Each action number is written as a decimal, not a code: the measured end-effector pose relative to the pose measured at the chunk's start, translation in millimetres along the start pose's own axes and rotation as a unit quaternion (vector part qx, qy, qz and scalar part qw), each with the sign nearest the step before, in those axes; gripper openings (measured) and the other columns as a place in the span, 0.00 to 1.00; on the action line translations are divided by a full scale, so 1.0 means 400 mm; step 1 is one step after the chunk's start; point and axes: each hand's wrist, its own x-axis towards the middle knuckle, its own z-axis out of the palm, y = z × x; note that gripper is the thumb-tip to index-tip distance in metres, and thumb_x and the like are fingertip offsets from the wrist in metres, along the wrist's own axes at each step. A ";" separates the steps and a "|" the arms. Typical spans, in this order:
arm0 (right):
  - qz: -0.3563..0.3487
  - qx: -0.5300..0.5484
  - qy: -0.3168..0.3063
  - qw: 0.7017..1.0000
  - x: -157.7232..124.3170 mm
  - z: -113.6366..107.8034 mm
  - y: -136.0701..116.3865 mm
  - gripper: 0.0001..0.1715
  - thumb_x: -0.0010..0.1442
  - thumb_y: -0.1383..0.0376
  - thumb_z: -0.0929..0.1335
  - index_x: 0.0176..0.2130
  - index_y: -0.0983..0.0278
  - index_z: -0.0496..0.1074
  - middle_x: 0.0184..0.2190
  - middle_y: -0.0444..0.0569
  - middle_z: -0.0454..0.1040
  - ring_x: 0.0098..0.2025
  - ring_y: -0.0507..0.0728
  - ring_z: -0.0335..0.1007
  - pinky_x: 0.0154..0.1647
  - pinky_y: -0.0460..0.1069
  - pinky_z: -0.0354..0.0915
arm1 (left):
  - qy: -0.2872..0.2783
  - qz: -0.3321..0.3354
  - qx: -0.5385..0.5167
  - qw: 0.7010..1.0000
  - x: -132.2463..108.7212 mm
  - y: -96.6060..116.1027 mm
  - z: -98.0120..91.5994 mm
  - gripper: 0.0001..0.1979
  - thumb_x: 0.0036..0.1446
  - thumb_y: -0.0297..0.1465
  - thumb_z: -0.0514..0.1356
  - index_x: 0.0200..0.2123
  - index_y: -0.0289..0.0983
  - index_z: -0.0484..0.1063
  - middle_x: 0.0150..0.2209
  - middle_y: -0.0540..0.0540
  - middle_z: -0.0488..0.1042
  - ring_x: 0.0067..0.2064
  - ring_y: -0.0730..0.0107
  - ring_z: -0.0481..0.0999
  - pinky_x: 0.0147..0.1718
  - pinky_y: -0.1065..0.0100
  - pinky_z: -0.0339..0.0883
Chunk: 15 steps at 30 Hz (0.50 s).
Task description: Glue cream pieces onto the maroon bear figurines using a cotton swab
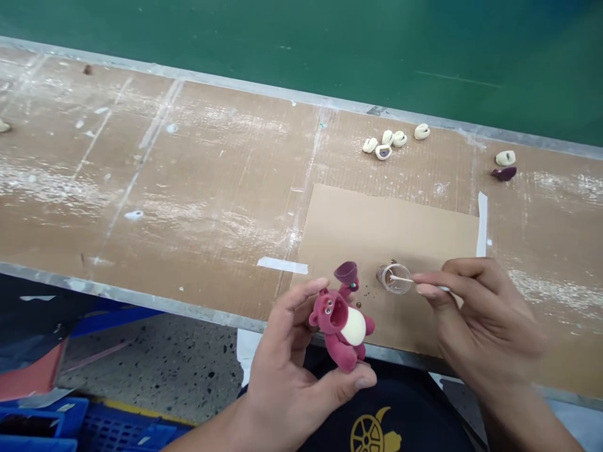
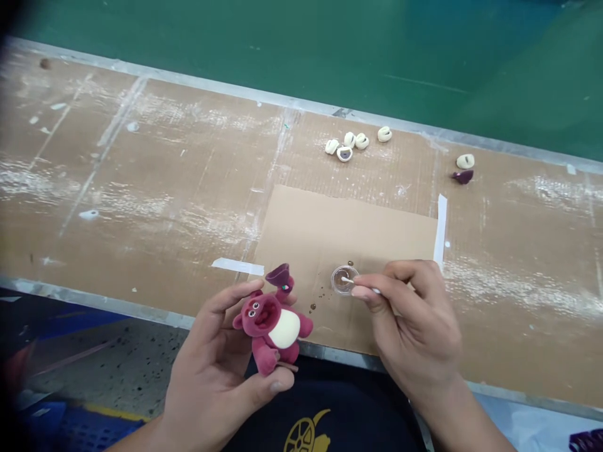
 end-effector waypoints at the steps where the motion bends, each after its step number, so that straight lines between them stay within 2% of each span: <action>1: -0.011 -0.013 -0.014 1.000 0.000 0.004 0.009 0.03 0.72 0.66 0.74 0.44 0.59 0.83 0.37 0.46 0.71 0.36 0.52 0.68 0.36 0.49 0.64 | 0.001 0.003 0.001 1.000 0.000 -0.002 0.001 0.40 0.52 0.26 0.81 0.63 0.57 0.72 0.54 0.49 0.84 0.48 0.60 0.90 0.45 0.70 0.85; 6: -0.034 -0.001 -0.034 0.999 0.010 0.017 0.028 0.03 0.72 0.66 0.74 0.43 0.62 0.82 0.36 0.48 0.73 0.37 0.54 0.70 0.36 0.49 0.67 | 0.003 -0.003 -0.023 1.000 -0.004 -0.009 0.002 0.38 0.55 0.23 0.77 0.63 0.55 0.70 0.60 0.45 0.80 0.50 0.54 0.89 0.45 0.65 0.87; 10: -0.023 0.029 -0.035 0.999 0.014 0.013 0.019 0.03 0.72 0.68 0.73 0.44 0.61 0.81 0.38 0.48 0.78 0.37 0.55 0.75 0.37 0.51 0.70 | -0.046 -0.057 -0.109 0.991 0.004 0.001 0.005 0.35 0.57 0.28 0.78 0.64 0.55 0.71 0.58 0.46 0.82 0.49 0.56 0.89 0.46 0.66 0.85; 15: 0.083 0.117 0.056 0.988 0.005 -0.024 -0.051 0.07 0.70 0.71 0.74 0.46 0.60 0.80 0.37 0.44 0.81 0.38 0.55 0.78 0.38 0.51 0.74 | -0.090 -0.162 -0.243 0.952 0.017 0.011 0.022 0.30 0.62 0.37 0.76 0.65 0.49 0.74 0.56 0.41 0.83 0.45 0.59 0.89 0.38 0.73 0.82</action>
